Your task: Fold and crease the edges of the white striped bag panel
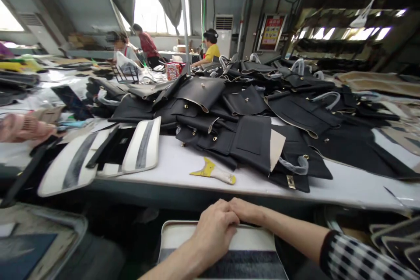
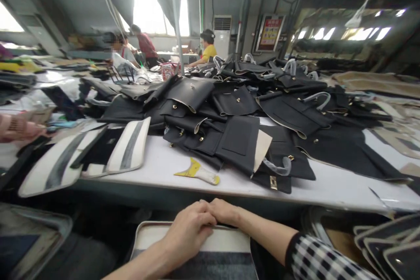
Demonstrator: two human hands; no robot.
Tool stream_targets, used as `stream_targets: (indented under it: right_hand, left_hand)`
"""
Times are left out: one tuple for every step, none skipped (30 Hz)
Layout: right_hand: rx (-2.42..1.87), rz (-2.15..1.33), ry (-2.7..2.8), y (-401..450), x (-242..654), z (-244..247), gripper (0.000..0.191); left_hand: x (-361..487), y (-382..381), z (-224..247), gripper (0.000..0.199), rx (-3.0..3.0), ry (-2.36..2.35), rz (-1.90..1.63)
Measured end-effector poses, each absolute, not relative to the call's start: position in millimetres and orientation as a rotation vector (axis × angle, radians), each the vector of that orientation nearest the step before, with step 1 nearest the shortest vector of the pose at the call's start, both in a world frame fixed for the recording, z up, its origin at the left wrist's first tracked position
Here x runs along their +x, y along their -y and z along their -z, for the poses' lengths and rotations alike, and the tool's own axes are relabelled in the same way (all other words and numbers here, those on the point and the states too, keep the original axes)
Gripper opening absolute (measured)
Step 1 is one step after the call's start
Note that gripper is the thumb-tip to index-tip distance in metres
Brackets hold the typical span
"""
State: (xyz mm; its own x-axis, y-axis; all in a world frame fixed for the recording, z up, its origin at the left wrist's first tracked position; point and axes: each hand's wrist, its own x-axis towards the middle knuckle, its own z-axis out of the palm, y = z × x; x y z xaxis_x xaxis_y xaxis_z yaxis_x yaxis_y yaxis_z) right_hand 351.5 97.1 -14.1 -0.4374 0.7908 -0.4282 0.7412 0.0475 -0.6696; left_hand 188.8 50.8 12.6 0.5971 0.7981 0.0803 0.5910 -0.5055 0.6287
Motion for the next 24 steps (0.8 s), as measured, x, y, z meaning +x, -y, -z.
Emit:
stream_targets:
  right_hand:
    - [-1.621,-1.305,2.292,-93.6,348.5,13.4,0.04]
    - [-1.62,-1.246,2.342,-90.3,346.1,12.8,0.041]
    - [-1.636,-1.182,2.378,-87.3,344.5,12.4,0.046]
    - [-1.663,-1.109,2.402,-84.8,343.3,12.0,0.053]
    - [-1.688,-1.041,2.421,-82.7,342.4,11.8,0.06]
    - [-1.707,-0.981,2.441,-81.2,341.6,11.8,0.065]
    - [-1.711,-0.933,2.466,-80.2,340.9,11.9,0.066]
    - [-1.706,-0.895,2.493,-79.5,340.0,12.1,0.064]
    - [-1.697,-0.862,2.518,-79.2,339.0,12.4,0.062]
    - [-1.692,-0.831,2.538,-79.0,337.9,12.7,0.061]
    - [-1.694,-0.801,2.551,-78.9,336.6,12.8,0.062]
    - [-1.699,-0.775,2.56,-78.7,335.2,12.8,0.066]
    - [-1.701,-0.754,2.569,-78.4,333.8,12.7,0.069]
    - [-1.7,-0.739,2.58,-78.1,332.6,12.2,0.071]
    - [-1.69,-0.732,2.596,-77.6,331.5,11.5,0.071]
    - [-1.672,-0.73,2.615,-77.2,330.7,10.5,0.07]
    - [-1.653,-0.729,2.634,-76.7,330.0,9.3,0.069]
    - [-1.641,-0.728,2.647,-76.1,329.3,7.9,0.067]
    - [-1.641,-0.725,2.653,-75.7,328.7,6.6,0.067]
    - [-1.65,-0.719,2.651,-75.2,327.8,5.3,0.068]
    - [-1.667,-0.709,2.644,-74.8,326.6,4.2,0.069]
    - [-1.687,-0.697,2.636,-74.4,325.0,3.4,0.07]
    - [-1.706,-0.687,2.63,-74.2,323.0,3.0,0.072]
    - [-1.718,-0.678,2.629,-74.0,320.5,2.9,0.072]
  left_hand:
    - [184.4,-50.2,-12.3,0.014,2.279,-1.089,-0.498]
    - [180.6,-49.3,-12.5,0.014,2.293,-1.079,-0.503]
    - [177.4,-48.5,-13.3,0.013,2.312,-1.069,-0.503]
    - [174.2,-47.7,-14.5,0.013,2.334,-1.058,-0.498]
    - [170.7,-47.3,-16.2,0.014,2.355,-1.048,-0.489]
    - [166.4,-47.4,-18.0,0.015,2.37,-1.04,-0.479]
    - [161.0,-48.1,-19.8,0.016,2.379,-1.041,-0.468]
    - [154.6,-49.3,-21.4,0.017,2.383,-1.047,-0.456]
    - [147.1,-51.1,-22.4,0.018,2.38,-1.057,-0.445]
    - [139.1,-53.1,-22.7,0.02,2.366,-1.072,-0.437]
    - [131.0,-55.3,-22.4,0.02,2.343,-1.088,-0.432]
    - [123.4,-57.4,-21.5,0.021,2.309,-1.105,-0.432]
    - [116.9,-59.3,-20.1,0.021,2.271,-1.121,-0.432]
    - [111.7,-60.9,-18.5,0.022,2.233,-1.134,-0.428]
    - [108.0,-62.2,-16.9,0.023,2.202,-1.147,-0.421]
    - [105.7,-63.1,-15.5,0.024,2.182,-1.156,-0.41]
    - [104.4,-63.6,-14.5,0.024,2.171,-1.161,-0.401]
    - [103.7,-63.7,-13.9,0.024,2.163,-1.162,-0.396]
    - [103.1,-63.6,-13.6,0.024,2.165,-1.156,-0.399]
    - [102.4,-63.1,-13.5,0.022,2.181,-1.143,-0.41]
    - [101.3,-62.5,-13.6,0.021,2.211,-1.125,-0.422]
    - [99.8,-61.8,-13.7,0.019,2.254,-1.101,-0.426]
    - [98.1,-61.0,-13.7,0.018,2.307,-1.074,-0.424]
    - [96.5,-60.2,-13.6,0.018,2.363,-1.048,-0.421]
